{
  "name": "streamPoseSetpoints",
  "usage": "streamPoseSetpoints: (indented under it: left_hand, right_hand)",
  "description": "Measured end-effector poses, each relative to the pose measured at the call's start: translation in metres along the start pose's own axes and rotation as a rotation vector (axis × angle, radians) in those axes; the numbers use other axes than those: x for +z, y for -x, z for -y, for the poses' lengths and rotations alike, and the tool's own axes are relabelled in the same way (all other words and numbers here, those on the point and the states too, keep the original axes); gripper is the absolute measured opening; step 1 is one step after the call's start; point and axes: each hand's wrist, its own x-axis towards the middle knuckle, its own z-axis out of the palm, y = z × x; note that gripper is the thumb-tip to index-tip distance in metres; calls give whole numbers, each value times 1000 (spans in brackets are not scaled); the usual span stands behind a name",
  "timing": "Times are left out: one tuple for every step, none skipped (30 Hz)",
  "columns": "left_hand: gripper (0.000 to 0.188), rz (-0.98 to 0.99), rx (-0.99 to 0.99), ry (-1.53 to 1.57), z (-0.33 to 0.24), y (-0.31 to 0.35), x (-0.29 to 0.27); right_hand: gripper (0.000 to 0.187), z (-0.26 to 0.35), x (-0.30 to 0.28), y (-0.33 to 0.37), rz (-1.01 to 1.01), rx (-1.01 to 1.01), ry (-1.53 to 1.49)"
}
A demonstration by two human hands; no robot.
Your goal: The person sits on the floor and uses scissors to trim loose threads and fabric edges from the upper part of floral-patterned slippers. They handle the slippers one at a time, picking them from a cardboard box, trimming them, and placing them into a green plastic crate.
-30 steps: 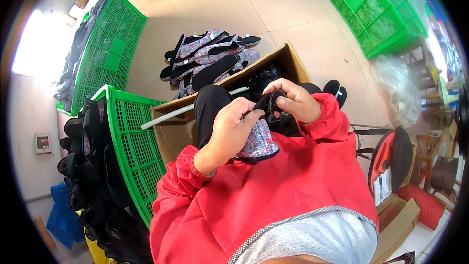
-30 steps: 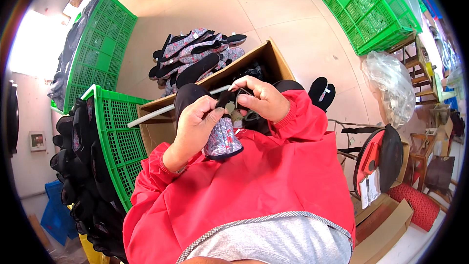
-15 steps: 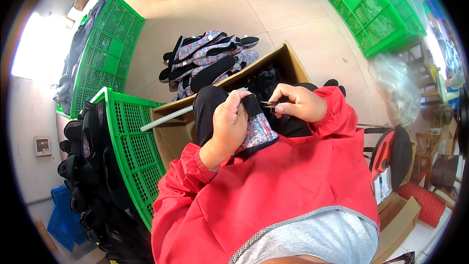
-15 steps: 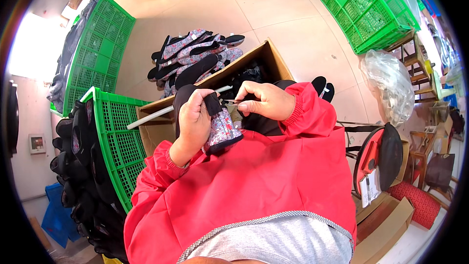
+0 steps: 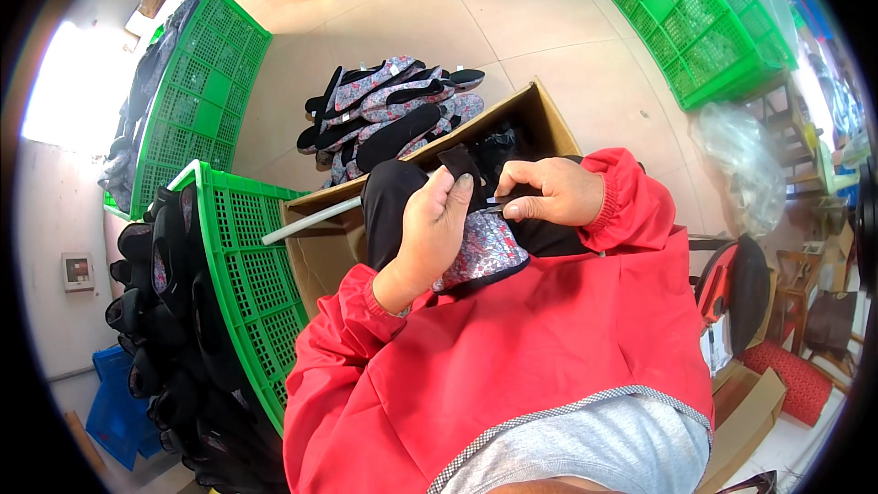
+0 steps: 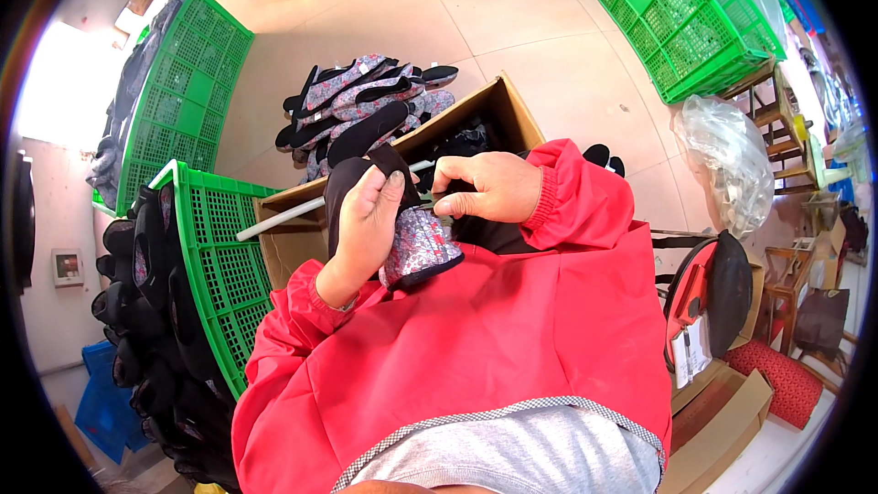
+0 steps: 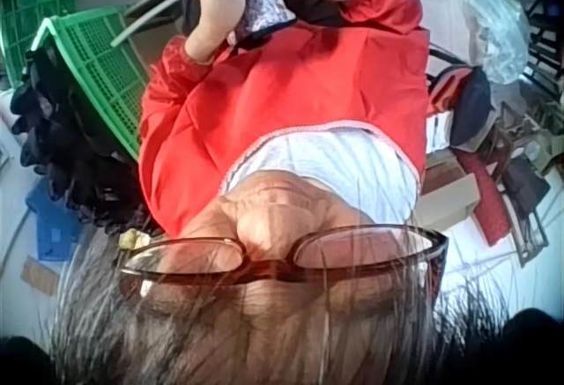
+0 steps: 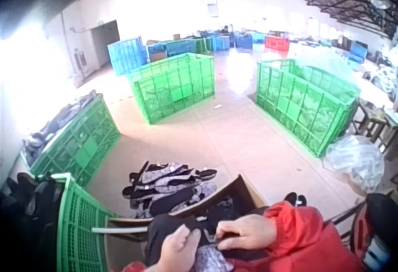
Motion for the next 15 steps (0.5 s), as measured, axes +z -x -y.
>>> streamPoseSetpoints:
  left_hand:
    - [17, -24, -66, 151, 2, 1, 1]
    - [17, -49, -132, 303, 7, 1, 3]
    - [17, -74, -197, 455, 9, 2, 3]
    - [14, -88, -252, 538, 4, 2, -2]
    - [14, -98, -283, 701, 11, 3, -9]
    - [13, -108, -314, 864, 16, 4, -14]
    - [13, -113, -318, 960, 7, 4, -16]
    - [13, -161, -323, 976, 1, 5, -16]
    - [14, -208, -327, 992, -5, 6, -14]
    - [15, -255, -332, 1006, -8, 9, -14]
    - [22, -199, -279, 1036, -8, 12, -16]
    - [24, -216, -274, 1056, -13, 16, -14]
    - [27, -235, -271, 1077, -28, 16, -9]
    - [30, -253, -268, 1099, -36, 17, -6]
    - [42, -205, -260, 1125, -35, 20, -6]
  right_hand:
    - [36, 0, 0, -1, 3, -17, 22]
    - [36, -2, 1, -2, -21, -4, -75]
    - [35, -4, 2, -2, -45, 10, -171]
    - [35, -4, 2, 0, -74, 28, -267]
    - [40, 0, 1, 3, -124, -33, -274]
    - [49, 3, 1, 8, -119, 24, -451]
    - [53, 1, 3, 9, -113, -4, -453]
    - [58, 1, 4, 9, -107, -31, -454]
    - [63, -6, 15, 5, -213, -165, -469]
    - [65, -11, 21, 1, -299, -174, -467]
    - [66, -15, 26, -2, -387, -183, -462]
    - [68, -18, 30, -6, -476, -191, -456]
    - [60, -21, 37, -11, -535, -231, -440]
    - [56, -21, 42, -14, -568, -213, -532]
    - [52, -19, 47, -18, -601, -194, -624]
